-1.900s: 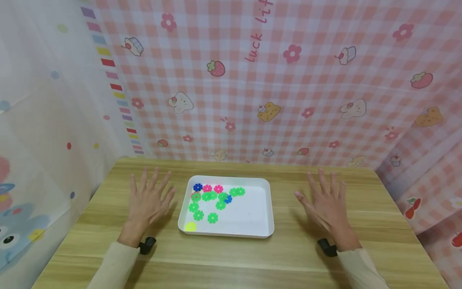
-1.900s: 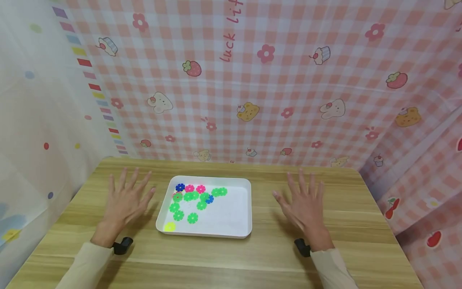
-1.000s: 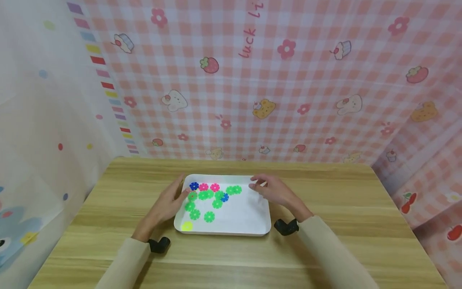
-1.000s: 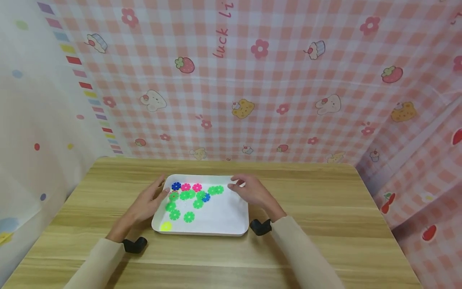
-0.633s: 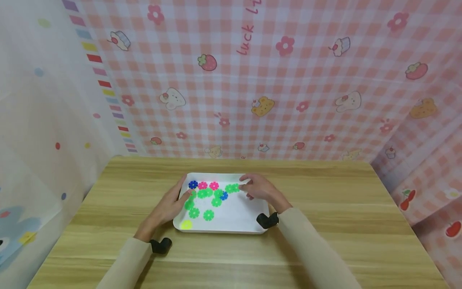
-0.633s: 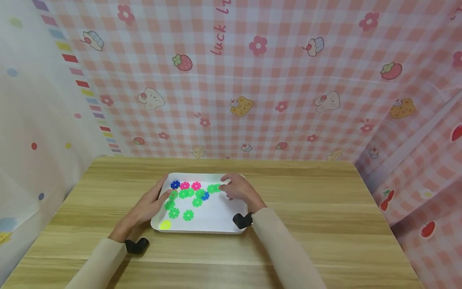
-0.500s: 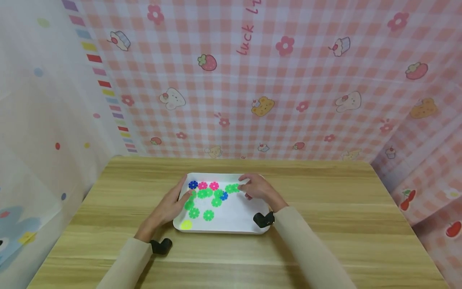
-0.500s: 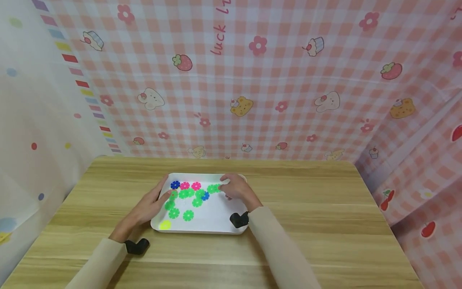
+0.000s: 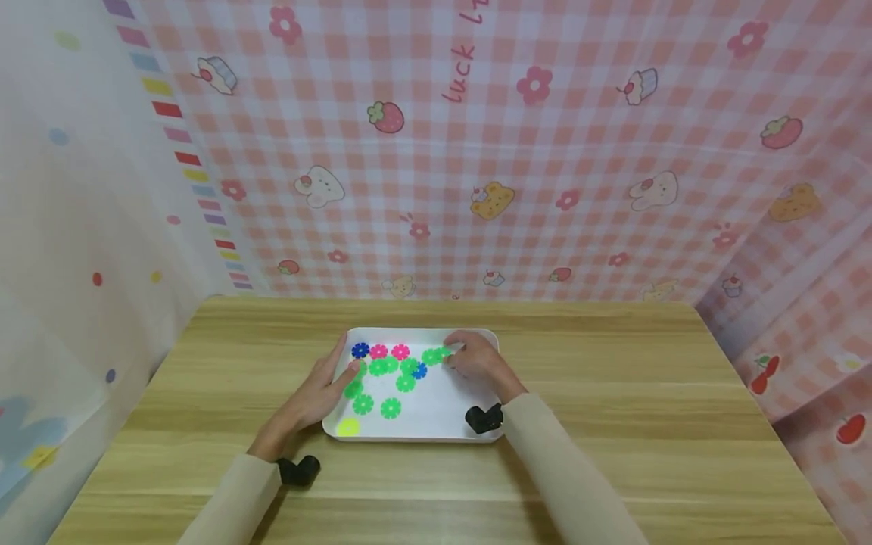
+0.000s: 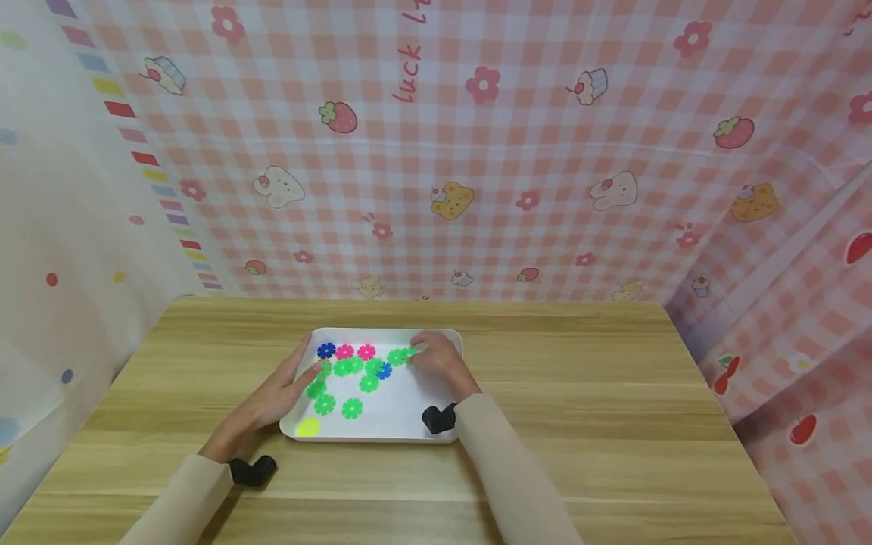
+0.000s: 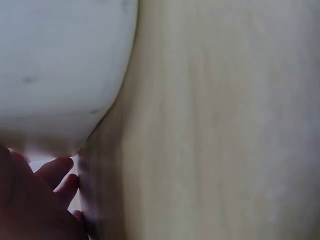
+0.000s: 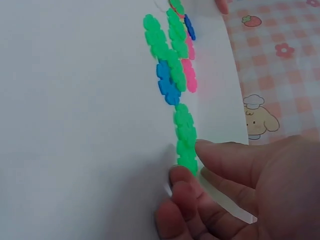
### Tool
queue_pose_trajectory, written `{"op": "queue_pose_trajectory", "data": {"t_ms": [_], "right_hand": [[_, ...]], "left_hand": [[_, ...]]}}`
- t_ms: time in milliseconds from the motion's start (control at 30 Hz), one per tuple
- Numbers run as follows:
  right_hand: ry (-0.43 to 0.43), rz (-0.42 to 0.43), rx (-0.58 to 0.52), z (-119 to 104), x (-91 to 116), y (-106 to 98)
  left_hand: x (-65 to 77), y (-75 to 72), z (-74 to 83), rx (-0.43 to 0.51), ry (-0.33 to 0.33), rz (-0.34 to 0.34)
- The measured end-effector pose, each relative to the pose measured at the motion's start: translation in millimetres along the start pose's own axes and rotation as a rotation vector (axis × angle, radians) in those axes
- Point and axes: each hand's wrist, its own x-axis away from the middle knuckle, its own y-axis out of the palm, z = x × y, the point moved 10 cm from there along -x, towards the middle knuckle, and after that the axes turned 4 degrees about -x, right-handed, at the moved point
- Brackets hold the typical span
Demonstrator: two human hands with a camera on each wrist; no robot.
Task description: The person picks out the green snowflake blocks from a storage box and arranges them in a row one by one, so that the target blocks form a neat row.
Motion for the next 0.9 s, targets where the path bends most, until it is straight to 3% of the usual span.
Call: {"op": "queue_pose_trajectory", "data": {"t_ms": [133,433,900], "right_hand": [[-0.034,0.072,0.017,-1.8,-1.4,-1.7],[-0.007,0.188,0.022,-0.2,3.2,-3.5],[0.030,0.211,0.037,1.8,1.4,-2.4]], "left_hand": [[1.0,-0.6,-1.1,0.001,0.008,-0.004],[0.2,0.8,-0.4,0.051,0.038,-0.003],[-2.1,1.6,-2.4,0.050,0.005,-0.007]]}}
